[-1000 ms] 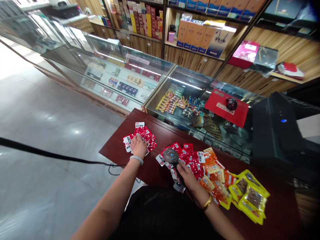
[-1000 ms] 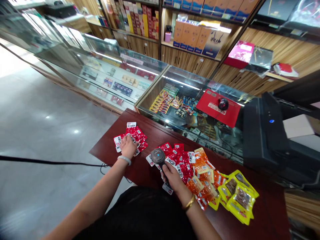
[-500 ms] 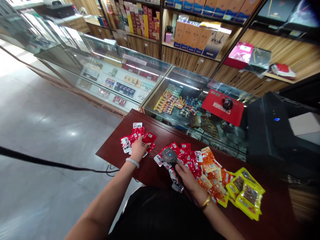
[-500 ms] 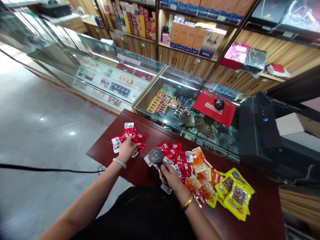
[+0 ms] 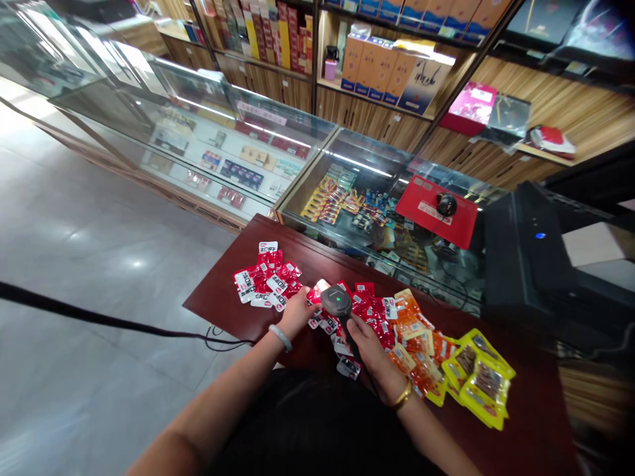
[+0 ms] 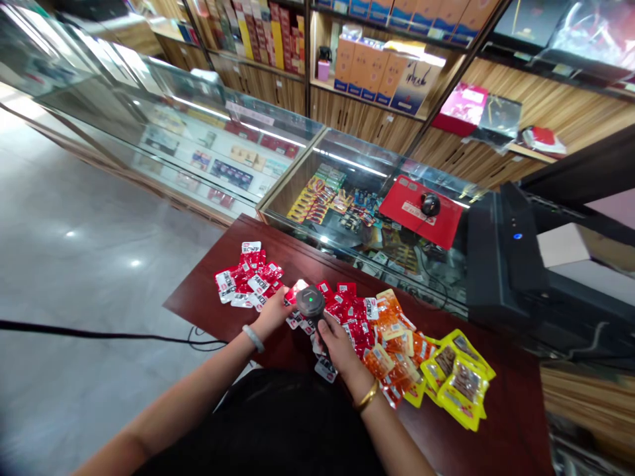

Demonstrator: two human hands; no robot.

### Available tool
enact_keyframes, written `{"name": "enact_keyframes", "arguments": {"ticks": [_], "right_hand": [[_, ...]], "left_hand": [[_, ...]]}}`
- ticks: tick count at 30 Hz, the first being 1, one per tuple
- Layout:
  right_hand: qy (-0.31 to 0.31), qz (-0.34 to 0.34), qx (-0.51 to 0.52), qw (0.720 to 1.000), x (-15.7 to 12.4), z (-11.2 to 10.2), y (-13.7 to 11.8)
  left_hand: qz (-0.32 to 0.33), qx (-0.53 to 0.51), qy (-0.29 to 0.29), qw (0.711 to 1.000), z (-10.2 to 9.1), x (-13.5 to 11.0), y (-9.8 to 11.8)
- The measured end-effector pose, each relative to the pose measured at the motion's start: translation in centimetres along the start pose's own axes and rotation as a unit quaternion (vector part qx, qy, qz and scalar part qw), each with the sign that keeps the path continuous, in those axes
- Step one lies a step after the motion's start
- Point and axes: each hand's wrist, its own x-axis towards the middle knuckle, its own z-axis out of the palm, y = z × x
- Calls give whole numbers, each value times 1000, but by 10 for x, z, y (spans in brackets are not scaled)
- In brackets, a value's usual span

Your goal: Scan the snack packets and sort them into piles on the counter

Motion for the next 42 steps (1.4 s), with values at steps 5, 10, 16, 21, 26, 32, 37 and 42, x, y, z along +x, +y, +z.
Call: {"name": "enact_keyframes", "arguments": {"ticks": [5, 10, 16, 21, 26, 32, 37, 42], "right_hand": [[-6, 6, 4, 1000, 2, -4, 11], [-17, 20, 8, 1000, 2, -1, 16], [-14, 23, -7, 1000, 0, 3, 12], [3, 46, 27, 999, -4, 5, 7], [-3, 33, 23, 999, -7, 5, 2], [2, 1, 18, 1000, -3, 3, 5], [18, 0, 33, 999, -1, 0, 7], [21, -3, 37, 999, -2, -1, 7]], "left_hand": [[49, 28, 34, 998, -12, 4, -2], [-71, 163, 189, 966, -46, 17, -25], [-128, 236, 151, 951, -58, 26, -35], [-99, 228, 134, 959, -57, 24, -31], [-96, 81, 103, 987, -44, 13, -23], [-51, -58, 49, 996, -18, -5, -9], [-51, -74, 38, 995, -8, -7, -5], [-4, -58, 3, 998, -9, -7, -4]]}}
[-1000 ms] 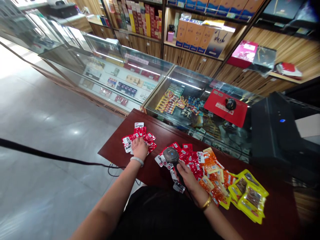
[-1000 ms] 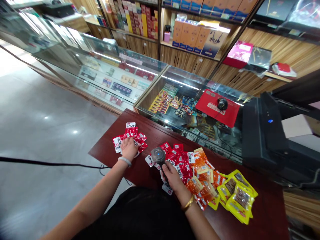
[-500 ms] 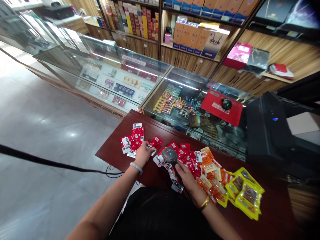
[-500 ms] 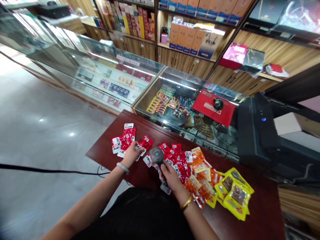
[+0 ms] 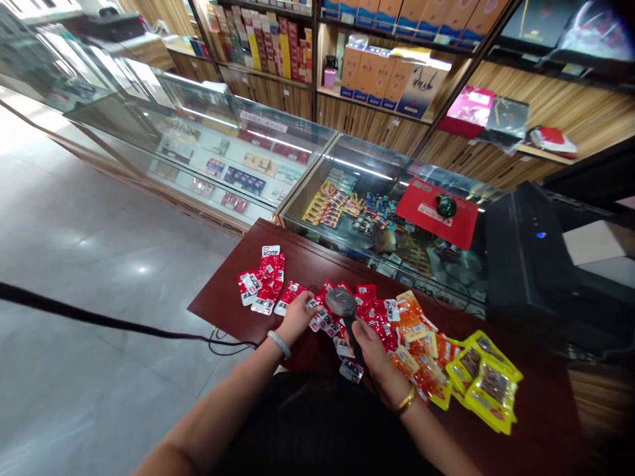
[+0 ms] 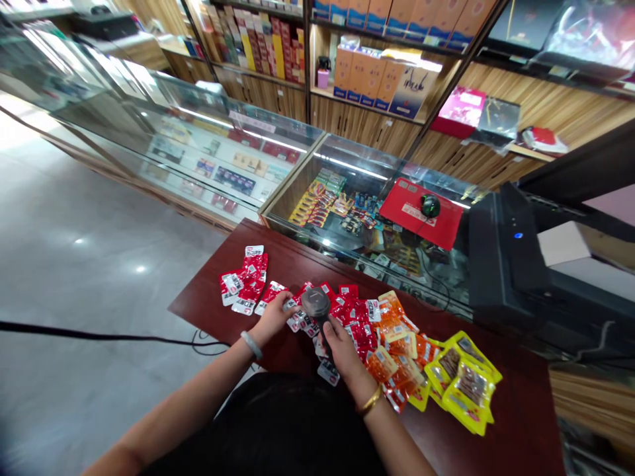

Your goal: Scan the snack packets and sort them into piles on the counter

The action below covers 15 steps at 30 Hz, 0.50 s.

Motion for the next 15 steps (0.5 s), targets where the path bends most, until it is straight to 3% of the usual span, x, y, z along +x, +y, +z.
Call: {"name": "enact_keyframes", "arguments": {"ticks": [3, 5, 7, 11, 15], "right_hand": [[-7, 2, 1, 1000, -1, 0, 0], [-17, 6, 5, 1000, -1, 1, 0], [-24, 7, 5, 1000, -2, 3, -1], [-35, 11, -2, 999, -2, 5, -1], [-37, 18, -15, 999, 0, 4, 3]], "left_hand": [[24, 114, 49, 992, -10, -4, -5], [-15, 209, 106, 972, -18, -8, -11], [-58, 277, 128, 950, -24, -12, -19], [-84, 328, 110, 934, -28, -12, -30], [-102, 290, 67, 949, -28, -7, -32]]}}
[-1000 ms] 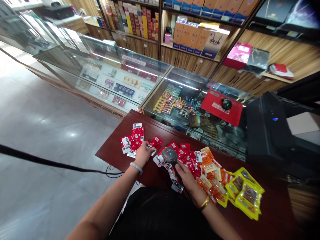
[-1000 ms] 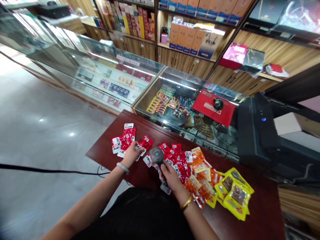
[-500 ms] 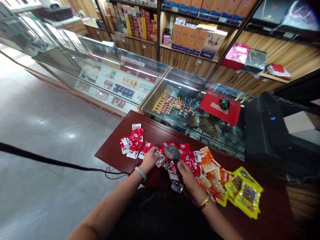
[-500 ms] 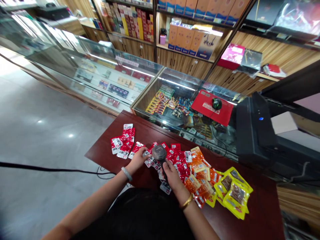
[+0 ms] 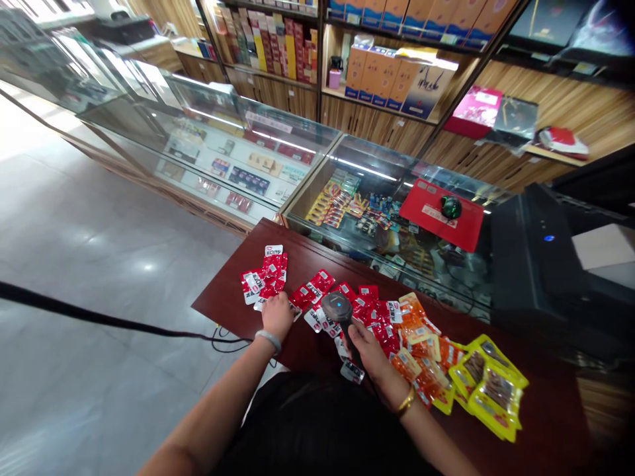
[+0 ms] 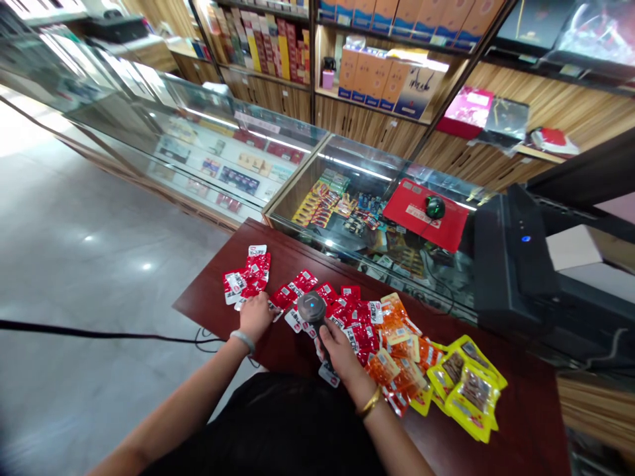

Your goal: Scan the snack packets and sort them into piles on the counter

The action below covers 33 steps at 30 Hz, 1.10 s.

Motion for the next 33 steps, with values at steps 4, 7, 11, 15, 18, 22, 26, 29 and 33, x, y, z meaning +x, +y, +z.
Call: {"name": "enact_keyframes", "arguments": {"ticks": [4, 7, 11, 15, 18, 22, 26, 29, 33], "right_hand": [[-1, 9, -5, 1000, 0, -2, 4], [-2, 8, -8, 1000, 0, -1, 5], [-1, -3, -7, 1000, 0, 1, 3], [-2, -7, 2, 1000, 1, 2, -2], [-4, -12, 3, 1000, 1, 3, -3], [3, 3, 11, 1000, 3, 5, 2], [-2, 17, 21, 1000, 6, 5, 12], [-13, 10, 10, 1000, 8, 6, 17], [-17, 18, 1, 1000, 7, 11, 16]], "left_hand": [[-12, -104, -32, 994, -2, 3, 5], [10, -162, -23, 987, -6, 0, 12], [37, -204, -44, 977, -9, -8, 24], [55, -214, -51, 974, -7, -13, 29], [62, -219, -58, 972, -3, -15, 29], [90, -259, -67, 959, 1, -17, 34], [164, -265, -66, 948, 0, -14, 31], [95, -199, 17, 975, -5, -9, 12], [-65, -68, 126, 988, -9, -3, -21]]}}
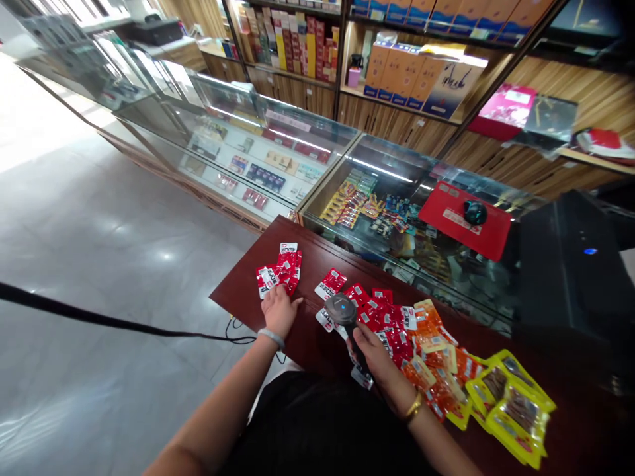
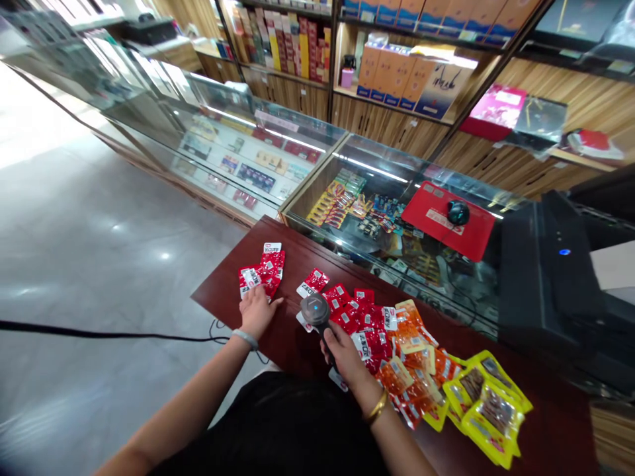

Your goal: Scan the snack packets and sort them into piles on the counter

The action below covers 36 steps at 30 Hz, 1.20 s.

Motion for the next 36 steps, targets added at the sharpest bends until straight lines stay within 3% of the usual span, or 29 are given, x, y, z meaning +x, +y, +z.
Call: {"name": "enact_keyframes", "arguments": {"ticks": [5, 12, 15, 18, 20, 23, 27, 33, 36], "right_hand": [[-7, 15, -19, 1000, 6, 10, -3], [-68, 22, -40, 997, 21, 29, 0], [-72, 30, -52, 996, 22, 35, -3], [-66, 36, -63, 995, 21, 37, -5], [-60, 36, -66, 995, 20, 36, -4], [-58, 20, -68, 996, 20, 33, -3], [-50, -4, -58, 997, 15, 33, -5], [-23, -8, -28, 999, 3, 26, -4], [-14, -8, -24, 1000, -2, 19, 0]], "left_hand": [[-52, 88, 14, 995, 2, 3, -19], [-59, 88, -22, 994, 8, 0, -29], [-65, 40, -74, 994, 13, -4, -34], [-52, -85, -149, 984, 20, -13, -36], [-52, -169, -171, 969, 25, -21, -34], [-44, -234, -157, 959, 28, -32, -26], [11, -262, -147, 954, 25, -40, -13], [36, -277, -156, 948, 17, -42, 5], [89, -274, -166, 943, 16, -45, 18]]}}
